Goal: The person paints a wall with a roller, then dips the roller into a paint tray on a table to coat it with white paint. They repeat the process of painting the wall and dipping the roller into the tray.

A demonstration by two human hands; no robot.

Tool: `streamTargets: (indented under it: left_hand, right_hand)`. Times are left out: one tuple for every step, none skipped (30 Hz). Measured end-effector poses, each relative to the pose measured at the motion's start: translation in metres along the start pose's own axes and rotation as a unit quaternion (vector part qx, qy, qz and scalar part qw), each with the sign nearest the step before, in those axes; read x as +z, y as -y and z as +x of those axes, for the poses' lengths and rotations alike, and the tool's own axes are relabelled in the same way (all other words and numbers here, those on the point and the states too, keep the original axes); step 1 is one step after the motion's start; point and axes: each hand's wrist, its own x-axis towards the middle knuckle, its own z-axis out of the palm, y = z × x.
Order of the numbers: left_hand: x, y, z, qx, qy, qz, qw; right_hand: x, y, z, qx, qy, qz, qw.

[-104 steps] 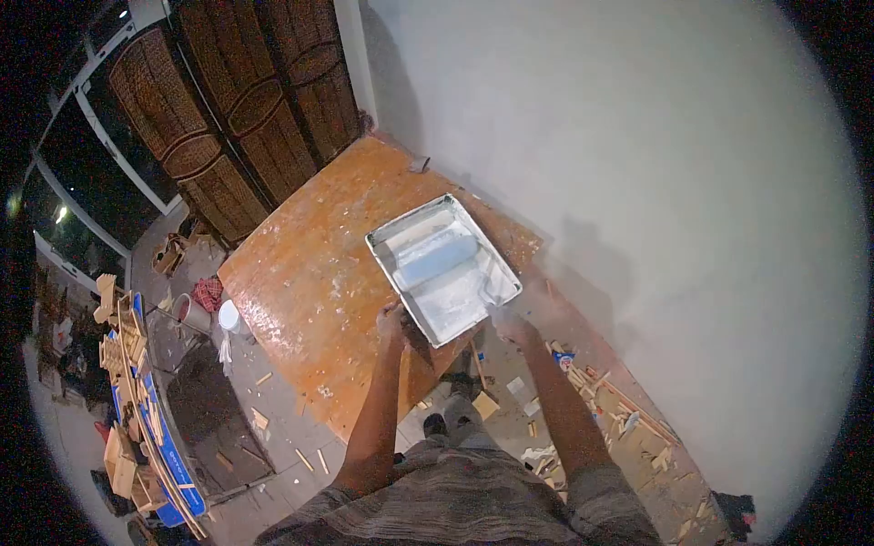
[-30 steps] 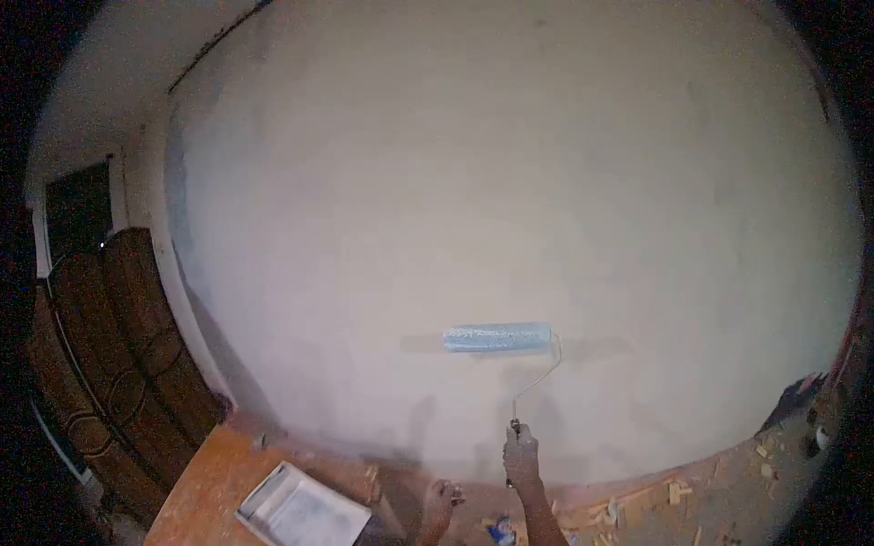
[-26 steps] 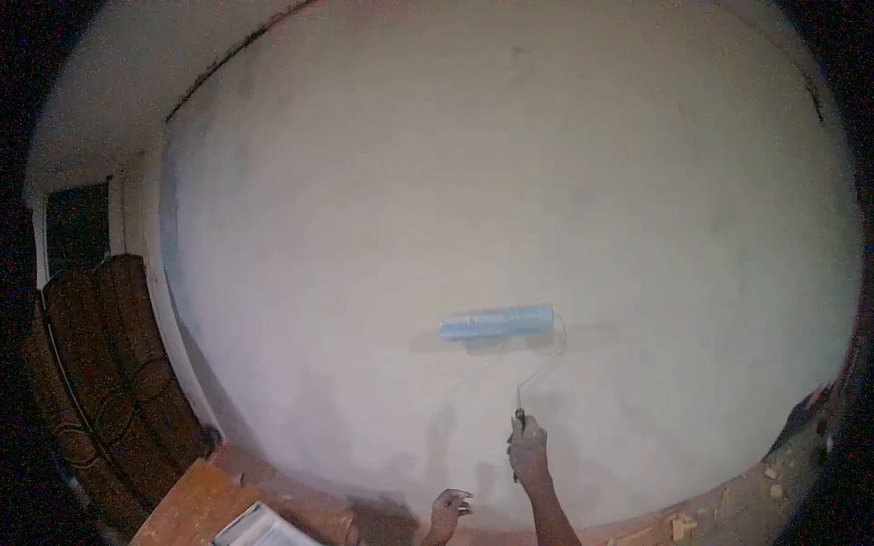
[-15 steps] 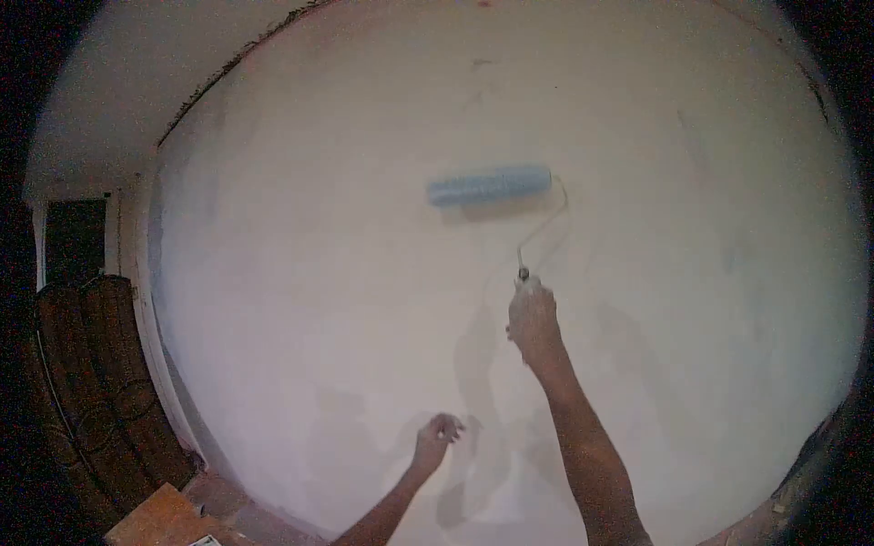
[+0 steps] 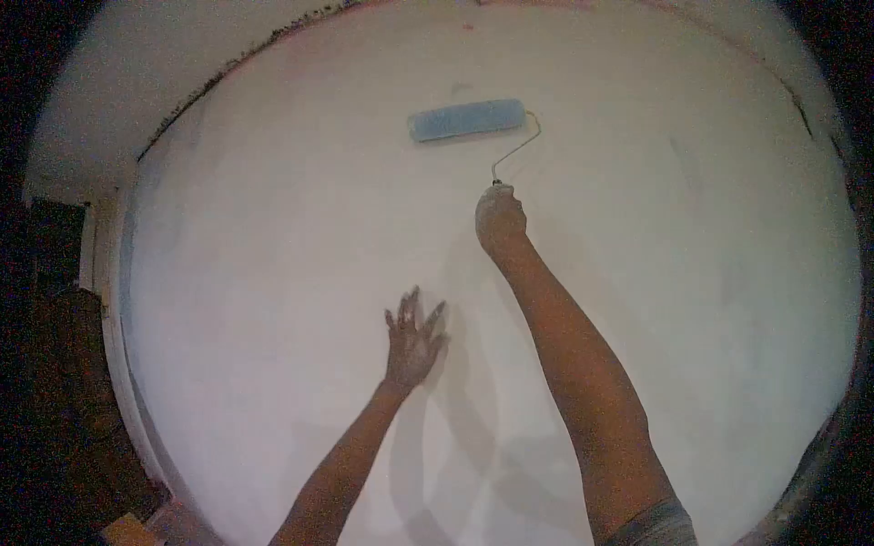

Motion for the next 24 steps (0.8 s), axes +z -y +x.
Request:
streamTargets:
  left_hand:
    - [0.004,0.001,-0.001,0.009,-0.004,-0.003,1.0]
    - [0.009,0.004,-0.008,0.017,-0.006,-0.006,1.0]
    - [0.024,0.035,0.042,0.012,-0.001,-0.004,1.0]
    - [0.023,0.036,0.038,0.009,0.015,-0.007,1.0]
    - [0.019,0.031,0.024,0.013,0.013,-0.008,1.0]
    - [0.02,0.035,0.025,0.014,0.013,-0.009,1.0]
    - [0.017,0.037,0.026,0.014,0.016,-0.012,1.0]
    - [0.012,0.037,0.026,0.011,0.014,-0.008,1.0]
    - [0.01,0.037,0.026,0.014,0.016,-0.01,1.0]
    - [-0.01,0.033,0.026,0.015,0.018,-0.014,1.0]
    - [-0.008,0.034,0.024,0.015,0.022,-0.015,1.0]
    - [-0.011,0.035,0.023,0.017,0.011,-0.021,1.0]
    - [-0.011,0.038,0.025,0.02,0.0,-0.026,0.999]
    - [-0.011,0.037,0.026,0.021,-0.011,-0.033,0.999]
    - [-0.01,0.034,0.022,0.02,-0.011,-0.037,0.999]
    - [-0.01,0.033,0.023,0.019,-0.017,-0.039,0.999]
    - [-0.013,0.031,0.021,0.017,-0.017,-0.039,0.999]
    - [-0.019,0.029,0.022,0.011,-0.014,-0.042,0.999]
    - [-0.022,0.028,0.025,0.004,-0.012,-0.047,0.999]
    - [-0.025,0.024,0.021,-0.001,-0.003,-0.055,0.999]
    - [-0.023,0.021,0.02,-0.005,-0.001,-0.046,0.999]
    - [-0.018,0.021,0.02,-0.009,-0.003,-0.037,0.999]
    - [-0.016,0.02,0.02,-0.012,-0.007,-0.029,0.999]
    - [-0.016,0.018,0.017,-0.014,-0.014,-0.022,1.0]
  right_hand:
    - [0.036,-0.009,0.03,0.006,-0.015,-0.006,1.0]
    - [0.042,-0.008,0.077,-0.018,-0.038,-0.029,0.999]
    - [0.052,-0.009,0.125,-0.041,-0.062,-0.053,0.996]
    - [0.026,-0.006,0.129,-0.082,-0.094,-0.103,0.987]
    - [0.007,-0.002,0.133,-0.01,-0.022,-0.046,0.999]
    - [0.002,0.002,0.158,0.058,0.052,0.013,0.997]
    - [0.001,-0.002,0.18,0.05,0.067,0.022,0.996]
    - [0.0,-0.008,0.192,0.029,0.079,-0.004,0.996]
    - [-0.003,-0.013,0.204,0.006,0.09,-0.03,0.995]
    - [-0.026,-0.018,0.211,-0.033,0.099,-0.091,0.99]
    - [-0.025,-0.018,0.213,-0.074,0.107,-0.148,0.98]
    - [-0.047,-0.018,0.201,-0.093,0.139,-0.117,0.979]
    - [-0.068,-0.012,0.185,-0.058,0.167,-0.082,0.981]
    - [-0.09,-0.003,0.166,-0.024,0.195,-0.049,0.979]
    - [-0.102,0.002,0.152,-0.02,0.205,-0.043,0.978]
    - [-0.113,0.007,0.138,-0.015,0.216,-0.036,0.976]
    - [-0.12,0.01,0.127,-0.043,0.213,-0.053,0.975]
    - [-0.126,0.014,0.116,-0.07,0.21,-0.068,0.973]
    - [-0.14,0.017,0.101,-0.064,0.213,-0.023,0.975]
    - [-0.159,0.021,0.079,-0.055,0.223,0.024,0.973]
    - [-0.17,0.025,0.065,-0.037,0.237,0.052,0.969]
    - [-0.181,0.029,0.051,-0.019,0.25,0.079,0.965]
    - [-0.188,0.034,0.04,0.004,0.271,0.09,0.958]
    - [-0.194,0.041,0.032,0.015,0.285,0.094,0.954]
